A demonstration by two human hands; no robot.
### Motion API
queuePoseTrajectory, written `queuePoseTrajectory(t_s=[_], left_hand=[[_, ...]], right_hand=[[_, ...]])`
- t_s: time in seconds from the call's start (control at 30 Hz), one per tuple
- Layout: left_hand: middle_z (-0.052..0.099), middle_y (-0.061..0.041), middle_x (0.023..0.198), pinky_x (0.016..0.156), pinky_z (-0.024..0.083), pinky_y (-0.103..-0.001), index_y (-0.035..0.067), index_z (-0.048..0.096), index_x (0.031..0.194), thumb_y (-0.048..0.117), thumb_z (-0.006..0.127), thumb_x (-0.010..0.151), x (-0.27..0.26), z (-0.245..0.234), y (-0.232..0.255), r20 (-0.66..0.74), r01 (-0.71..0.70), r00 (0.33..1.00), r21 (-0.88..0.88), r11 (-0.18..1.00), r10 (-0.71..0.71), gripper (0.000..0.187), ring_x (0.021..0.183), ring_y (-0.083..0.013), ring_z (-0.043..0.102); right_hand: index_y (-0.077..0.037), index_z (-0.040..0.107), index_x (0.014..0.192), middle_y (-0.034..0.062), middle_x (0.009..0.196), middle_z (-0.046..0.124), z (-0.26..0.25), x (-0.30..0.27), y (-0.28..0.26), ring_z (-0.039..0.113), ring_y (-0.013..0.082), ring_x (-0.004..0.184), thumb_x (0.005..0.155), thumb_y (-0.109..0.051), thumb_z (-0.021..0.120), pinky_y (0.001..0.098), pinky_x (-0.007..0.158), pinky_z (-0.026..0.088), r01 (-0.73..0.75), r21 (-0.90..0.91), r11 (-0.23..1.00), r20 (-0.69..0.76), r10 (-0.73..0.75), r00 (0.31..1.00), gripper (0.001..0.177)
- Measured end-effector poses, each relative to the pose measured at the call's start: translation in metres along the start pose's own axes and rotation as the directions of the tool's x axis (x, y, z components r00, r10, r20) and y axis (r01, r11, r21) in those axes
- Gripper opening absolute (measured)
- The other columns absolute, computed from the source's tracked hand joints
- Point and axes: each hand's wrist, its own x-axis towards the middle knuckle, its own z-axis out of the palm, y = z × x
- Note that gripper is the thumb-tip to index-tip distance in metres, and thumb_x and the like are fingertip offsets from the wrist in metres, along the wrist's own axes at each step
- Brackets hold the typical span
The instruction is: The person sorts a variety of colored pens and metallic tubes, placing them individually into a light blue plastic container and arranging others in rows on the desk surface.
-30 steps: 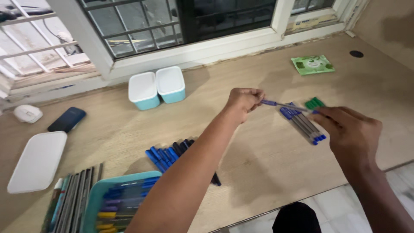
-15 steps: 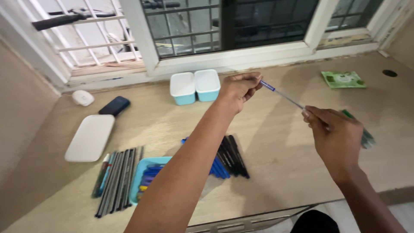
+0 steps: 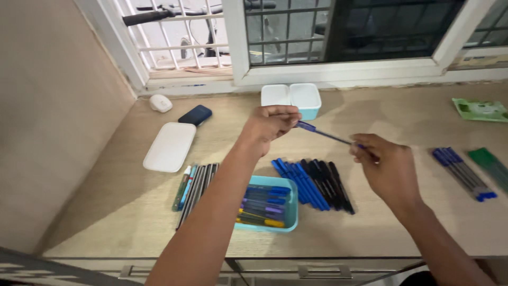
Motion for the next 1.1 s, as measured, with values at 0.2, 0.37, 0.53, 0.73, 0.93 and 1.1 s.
queuePoseTrajectory(t_s=[0.2,0.37,0.53,0.73,0.93,1.1], left_hand=[[0.077,-0.014,0.108,0.083,0.058,-0.026,-0.004,0.07,0.115,-0.011,0.07,0.085,-0.038,-0.034,0.031,-0.082,-0.062,0.995,-0.03,0.998,0.06,0.031,0.096,-0.0174,0.074],[0.077,-0.017,0.108,0.089,0.061,-0.03,-0.009,0.07,0.112,-0.017,0.064,0.082,-0.056,-0.056,0.045,-0.164,-0.216,0.967,-0.105,0.971,0.197,0.032,0.101,-0.0209,0.076],[0.077,-0.017,0.108,0.092,0.06,-0.031,-0.008,0.069,0.112,-0.018,0.064,0.085,-0.082,-0.065,0.059,-0.213,-0.284,0.943,-0.12,0.951,0.255,0.029,0.102,-0.0218,0.074],[0.076,-0.018,0.11,0.097,0.06,-0.032,-0.012,0.067,0.121,-0.013,0.068,0.088,-0.109,-0.057,0.058,-0.058,-0.282,0.959,-0.165,0.945,0.276,0.033,0.104,-0.0216,0.073],[0.076,-0.014,0.115,0.093,0.059,-0.029,-0.006,0.069,0.124,-0.001,0.074,0.086,-0.13,-0.052,0.048,0.044,-0.257,0.966,0.164,0.952,0.253,0.039,0.103,-0.0168,0.073],[0.081,-0.017,0.103,0.083,0.061,-0.031,0.003,0.076,0.119,0.018,0.078,0.084,-0.161,-0.049,0.038,0.002,-0.095,0.993,0.629,0.772,0.12,0.038,0.092,-0.0222,0.079]], right_hand=[[-0.003,0.077,0.109,0.0142,0.095,0.08,0.038,-0.002,-0.05,0.079,0.0225,0.082,0.084,-0.015,0.078,0.0325,0.074,0.061,0.016,-0.043,0.999,0.129,-0.011,0.992,0.028],[-0.003,0.077,0.11,0.0128,0.097,0.081,0.061,-0.002,-0.089,0.081,0.0211,0.083,0.083,-0.016,0.078,0.0312,0.077,0.062,0.009,0.025,1.0,0.231,-0.014,0.973,0.03],[-0.004,0.078,0.111,0.0124,0.094,0.082,0.085,-0.001,-0.116,0.079,0.0183,0.081,0.084,-0.017,0.078,0.0319,0.075,0.061,-0.067,0.033,0.997,0.314,0.054,0.948,0.03],[0.002,0.073,0.114,0.0125,0.095,0.08,0.115,-0.003,-0.122,0.076,0.0182,0.086,0.084,-0.004,0.074,0.0312,0.078,0.063,-0.213,0.339,0.916,0.462,0.035,0.886,0.03],[-0.003,0.033,0.137,0.0177,0.099,0.074,0.128,-0.009,-0.124,0.077,0.0218,0.091,0.082,0.011,0.07,0.0351,0.082,0.065,-0.331,0.493,0.804,0.412,0.12,0.903,0.067],[-0.016,0.01,0.149,0.0161,0.102,0.068,0.13,-0.021,-0.119,0.074,0.022,0.09,0.082,0.015,0.064,0.036,0.082,0.066,-0.251,0.569,0.783,0.309,0.079,0.948,0.091]])
